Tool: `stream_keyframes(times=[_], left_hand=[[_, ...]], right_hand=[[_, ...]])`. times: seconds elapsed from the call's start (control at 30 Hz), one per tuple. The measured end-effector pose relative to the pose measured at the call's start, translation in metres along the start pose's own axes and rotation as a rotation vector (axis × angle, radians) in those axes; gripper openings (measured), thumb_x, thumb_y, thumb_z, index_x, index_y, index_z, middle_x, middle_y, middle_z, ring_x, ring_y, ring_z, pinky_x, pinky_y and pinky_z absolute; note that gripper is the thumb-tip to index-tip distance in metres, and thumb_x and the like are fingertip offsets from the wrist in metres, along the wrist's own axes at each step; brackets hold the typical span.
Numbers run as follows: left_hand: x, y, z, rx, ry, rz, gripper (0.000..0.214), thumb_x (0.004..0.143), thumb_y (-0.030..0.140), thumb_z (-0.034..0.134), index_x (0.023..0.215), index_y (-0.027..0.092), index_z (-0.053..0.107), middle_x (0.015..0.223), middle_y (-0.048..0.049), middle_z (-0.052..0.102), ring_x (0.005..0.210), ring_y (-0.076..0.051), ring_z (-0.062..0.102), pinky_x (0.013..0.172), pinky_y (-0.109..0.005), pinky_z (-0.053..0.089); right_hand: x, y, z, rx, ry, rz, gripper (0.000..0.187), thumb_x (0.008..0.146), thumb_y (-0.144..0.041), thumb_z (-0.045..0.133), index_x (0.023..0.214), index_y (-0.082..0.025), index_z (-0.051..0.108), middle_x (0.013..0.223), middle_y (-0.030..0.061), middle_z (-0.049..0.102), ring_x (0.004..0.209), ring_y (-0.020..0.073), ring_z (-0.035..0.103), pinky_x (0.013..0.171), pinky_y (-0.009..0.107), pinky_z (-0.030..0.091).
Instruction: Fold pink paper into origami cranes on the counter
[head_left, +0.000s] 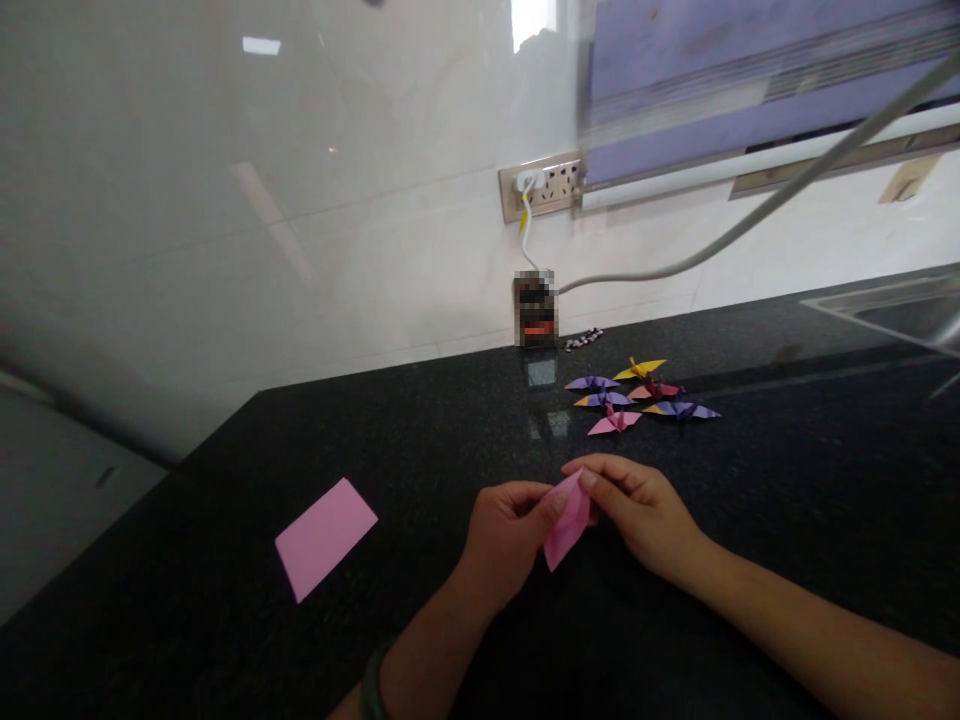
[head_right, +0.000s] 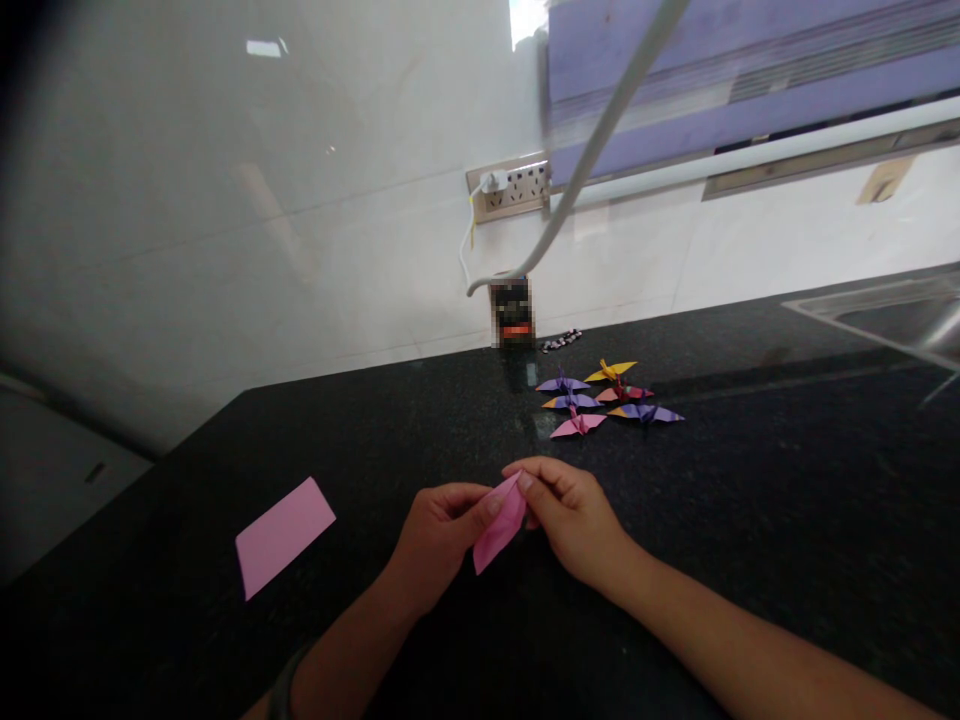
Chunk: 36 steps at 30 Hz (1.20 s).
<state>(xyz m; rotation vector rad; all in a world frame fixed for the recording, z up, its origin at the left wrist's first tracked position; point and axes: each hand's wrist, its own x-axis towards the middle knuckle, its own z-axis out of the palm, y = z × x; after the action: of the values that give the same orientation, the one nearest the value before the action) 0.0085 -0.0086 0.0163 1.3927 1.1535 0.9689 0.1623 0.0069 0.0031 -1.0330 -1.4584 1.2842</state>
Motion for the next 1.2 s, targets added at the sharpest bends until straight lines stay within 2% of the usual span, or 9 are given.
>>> stream_keyframes(times=[0.67, 0.93, 1.2], left_hand=[[-0.0007, 0.0020, 0.0008, 0.137, 0.109, 0.032, 0.025, 0.072, 0.034, 0.053, 0.078, 0.015, 0.068, 0.066, -0.0039, 0.064, 0.058, -0.014, 0.053, 0.051, -0.022, 0.038], [-0.0029, -0.0008, 0.0005, 0.246, 0.093, 0.114, 0.025, 0.076, 0.033, 0.047, 0.082, 0.018, 0.067, 0.071, -0.0033, 0.065, 0.065, -0.016, 0.056, 0.057, -0.023, 0.040], [-0.0032, -0.0016, -0.0003, 0.395, 0.099, 0.173, 0.021, 0.077, 0.029, 0.048, 0.079, 0.019, 0.066, 0.070, -0.0012, 0.064, 0.065, -0.014, 0.056, 0.059, -0.022, 0.040]], right_hand=[[-0.0011, -0.0036, -0.0002, 0.007, -0.025, 0.007, 0.020, 0.078, -0.031, 0.048, 0.090, -0.017, 0.058, 0.072, 0.0014, 0.059, 0.059, 0.0107, 0.053, 0.052, 0.022, 0.044], [-0.0011, -0.0046, 0.0038, -0.009, -0.005, 0.011, 0.013, 0.072, -0.027, 0.056, 0.082, -0.018, 0.054, 0.067, -0.0012, 0.055, 0.059, 0.0098, 0.051, 0.053, 0.021, 0.043], [-0.0005, 0.0018, 0.0017, -0.035, -0.075, -0.024, 0.015, 0.071, -0.029, 0.058, 0.080, -0.018, 0.053, 0.065, -0.0016, 0.052, 0.057, 0.0099, 0.049, 0.050, 0.021, 0.039]])
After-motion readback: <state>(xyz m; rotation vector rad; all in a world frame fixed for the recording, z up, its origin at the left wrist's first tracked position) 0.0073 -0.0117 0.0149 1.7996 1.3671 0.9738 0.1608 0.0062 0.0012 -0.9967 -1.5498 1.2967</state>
